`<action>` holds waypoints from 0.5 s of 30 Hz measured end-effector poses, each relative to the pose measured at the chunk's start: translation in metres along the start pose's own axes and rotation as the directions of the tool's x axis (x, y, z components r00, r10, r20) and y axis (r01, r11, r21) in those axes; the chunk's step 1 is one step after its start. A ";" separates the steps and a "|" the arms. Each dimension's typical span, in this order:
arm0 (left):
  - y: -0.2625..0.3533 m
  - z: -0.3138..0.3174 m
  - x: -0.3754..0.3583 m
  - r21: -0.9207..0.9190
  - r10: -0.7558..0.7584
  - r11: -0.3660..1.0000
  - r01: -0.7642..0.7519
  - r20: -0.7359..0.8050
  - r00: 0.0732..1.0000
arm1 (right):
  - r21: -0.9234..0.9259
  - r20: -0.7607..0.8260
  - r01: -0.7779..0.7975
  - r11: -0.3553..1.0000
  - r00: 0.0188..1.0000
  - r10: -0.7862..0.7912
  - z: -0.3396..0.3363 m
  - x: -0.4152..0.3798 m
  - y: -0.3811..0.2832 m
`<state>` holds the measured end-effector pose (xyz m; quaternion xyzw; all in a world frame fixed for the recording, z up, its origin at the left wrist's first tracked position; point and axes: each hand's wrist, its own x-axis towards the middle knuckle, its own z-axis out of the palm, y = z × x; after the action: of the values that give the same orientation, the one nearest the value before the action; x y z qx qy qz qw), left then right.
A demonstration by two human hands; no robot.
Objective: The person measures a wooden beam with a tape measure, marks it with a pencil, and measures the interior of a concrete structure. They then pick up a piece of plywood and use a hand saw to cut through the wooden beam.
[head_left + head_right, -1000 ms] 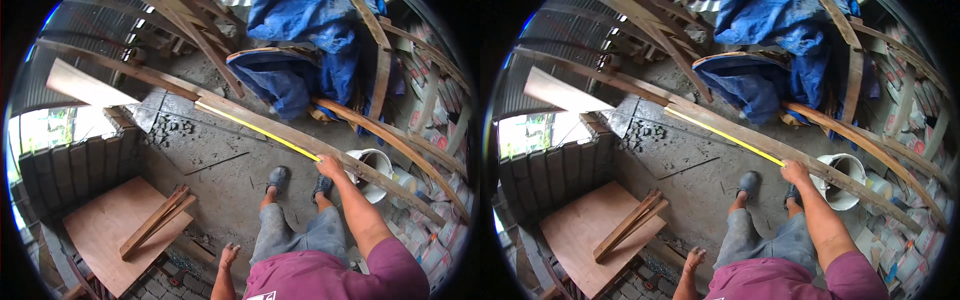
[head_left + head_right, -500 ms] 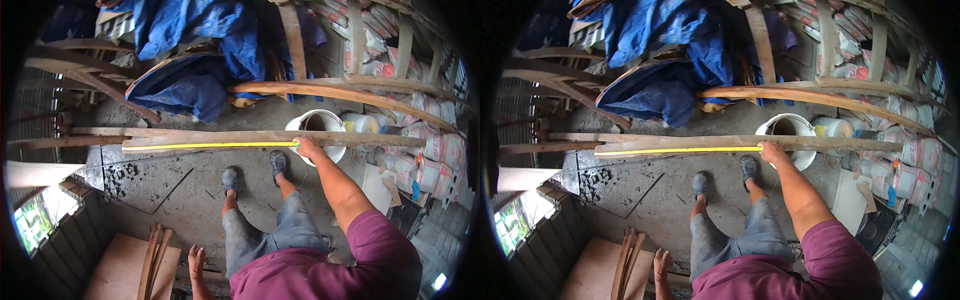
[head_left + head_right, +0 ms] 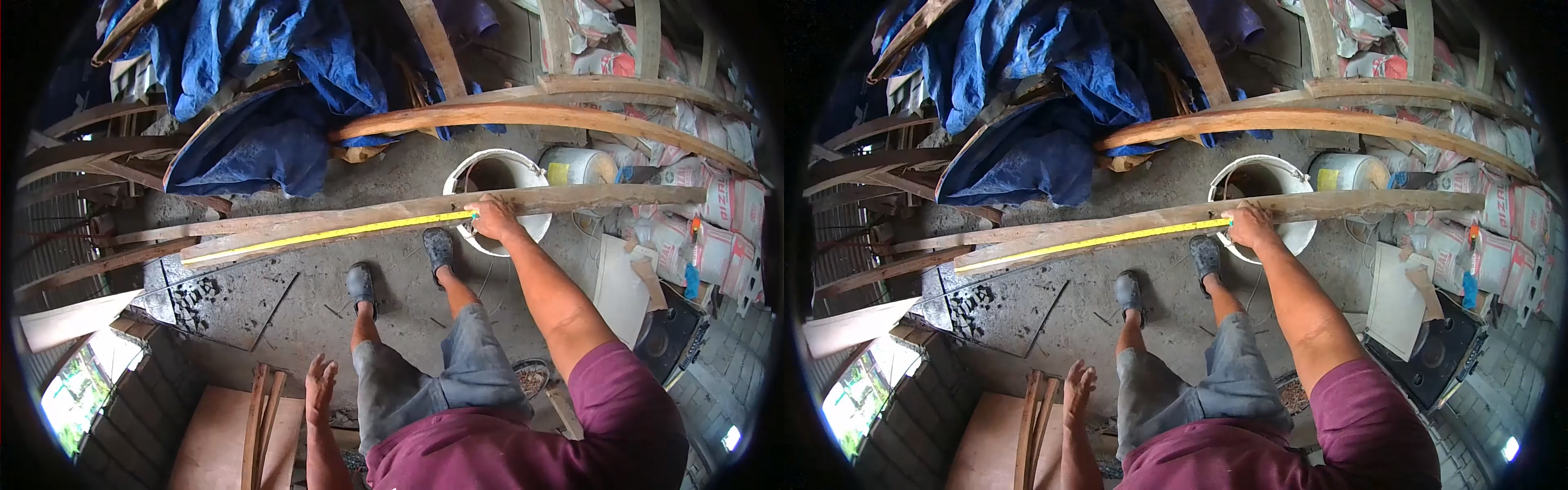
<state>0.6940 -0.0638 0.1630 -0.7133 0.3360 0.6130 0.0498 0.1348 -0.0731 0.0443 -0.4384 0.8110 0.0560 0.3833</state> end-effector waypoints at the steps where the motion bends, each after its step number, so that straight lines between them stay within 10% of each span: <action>1: 0.008 0.008 0.002 0.015 0.018 1.000 -0.019 0.015 1.000 | -0.001 0.003 -0.004 1.000 1.000 0.004 -0.004 -0.001 -0.001; 15: -0.062 0.022 0.006 0.157 -0.058 0.987 0.044 0.088 0.994 | -0.046 -0.040 0.011 0.999 0.999 -0.013 -0.003 -0.006 0.003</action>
<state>0.7088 -0.0081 0.1306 -0.6867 0.3613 0.6159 0.1361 0.1326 -0.0682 0.0491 -0.4530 0.8143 0.0637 0.3572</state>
